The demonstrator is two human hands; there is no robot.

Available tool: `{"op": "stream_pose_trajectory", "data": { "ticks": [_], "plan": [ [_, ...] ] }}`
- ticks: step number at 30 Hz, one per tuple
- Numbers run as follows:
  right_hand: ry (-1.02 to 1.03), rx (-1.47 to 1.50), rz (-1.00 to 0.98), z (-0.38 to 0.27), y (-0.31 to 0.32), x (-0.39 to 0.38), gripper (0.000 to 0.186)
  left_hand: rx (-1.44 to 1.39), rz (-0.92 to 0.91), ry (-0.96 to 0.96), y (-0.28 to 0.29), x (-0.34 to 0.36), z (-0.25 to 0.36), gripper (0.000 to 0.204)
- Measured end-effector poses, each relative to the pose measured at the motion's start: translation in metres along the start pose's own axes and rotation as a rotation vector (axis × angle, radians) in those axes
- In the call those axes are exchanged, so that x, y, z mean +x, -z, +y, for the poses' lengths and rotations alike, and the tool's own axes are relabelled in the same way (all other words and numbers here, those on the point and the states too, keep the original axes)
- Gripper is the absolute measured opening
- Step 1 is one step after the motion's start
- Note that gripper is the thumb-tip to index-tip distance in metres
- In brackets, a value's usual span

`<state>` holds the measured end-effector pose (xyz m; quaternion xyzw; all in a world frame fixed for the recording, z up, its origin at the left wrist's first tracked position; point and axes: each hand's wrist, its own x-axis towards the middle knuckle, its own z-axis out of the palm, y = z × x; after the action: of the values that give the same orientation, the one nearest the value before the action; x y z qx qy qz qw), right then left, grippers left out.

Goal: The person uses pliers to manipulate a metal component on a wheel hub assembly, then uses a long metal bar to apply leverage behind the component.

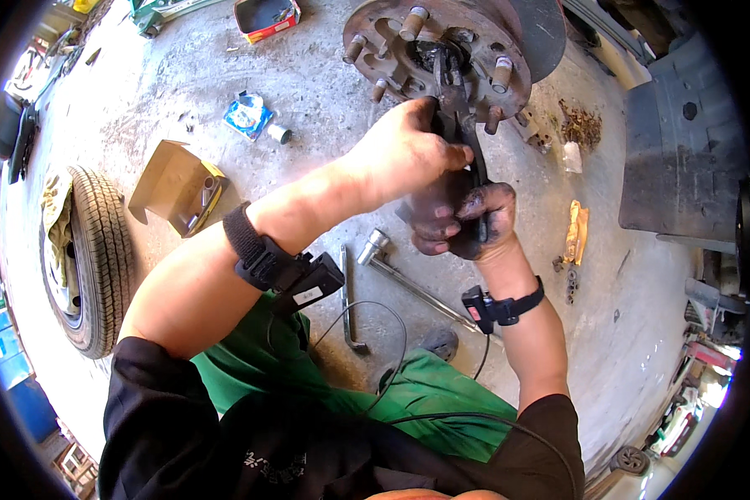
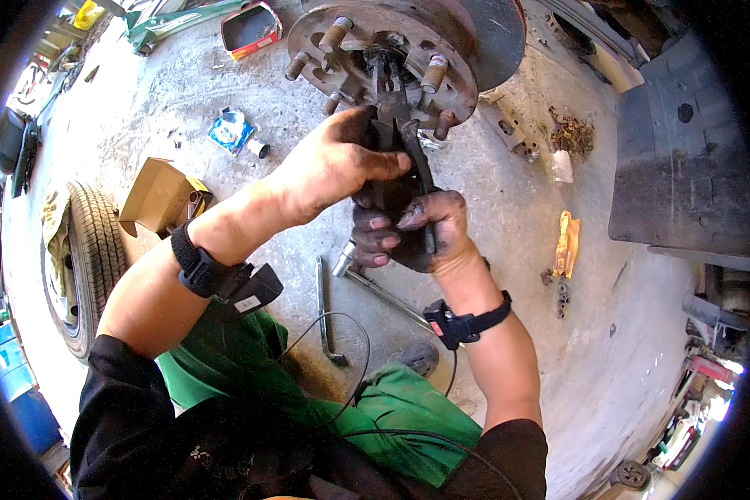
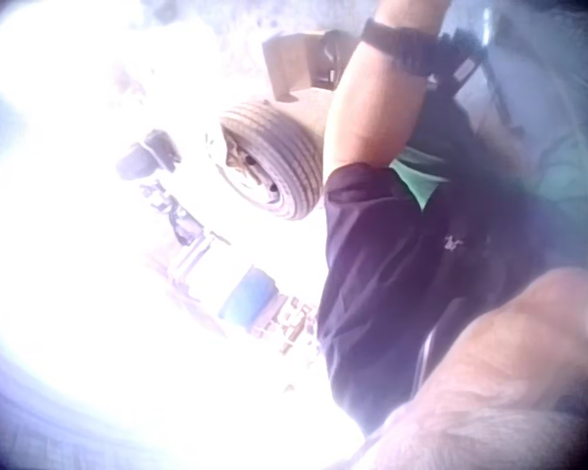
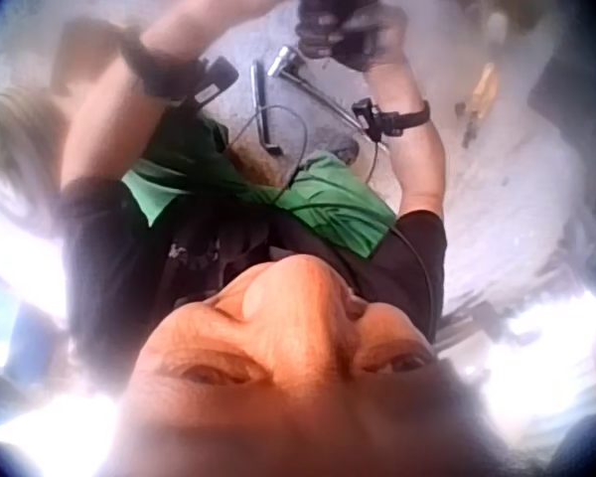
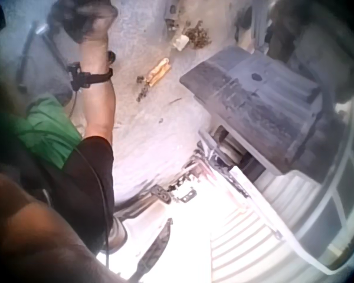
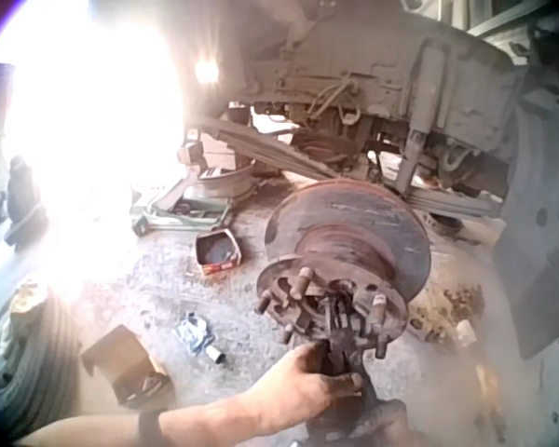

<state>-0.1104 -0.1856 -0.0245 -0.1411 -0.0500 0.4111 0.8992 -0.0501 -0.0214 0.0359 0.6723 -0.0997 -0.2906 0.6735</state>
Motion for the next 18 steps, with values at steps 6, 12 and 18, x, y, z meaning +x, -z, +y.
{"op": "stream_pose_trajectory", "data": {
  "ticks": [6, 12, 18],
  "plan": [
    [0.317, 0.080, 0.063, 0.063, -0.041, 0.068, 0.035, 0.119, -0.165, 0.066, 0.052, 0.005, 0.015, 0.030],
    [-0.008, 0.027, -0.001, 0.000, -0.002, -0.003, 0.047, -0.041, 0.081, 0.093, -0.008, 0.013, -0.013, 0.038],
    [0.314, 0.078, 0.164, 0.058, -0.051, 0.054, 0.037, -0.173, -0.219, 0.176, 0.046, 0.015, 0.000, 0.033]
  ]
}}
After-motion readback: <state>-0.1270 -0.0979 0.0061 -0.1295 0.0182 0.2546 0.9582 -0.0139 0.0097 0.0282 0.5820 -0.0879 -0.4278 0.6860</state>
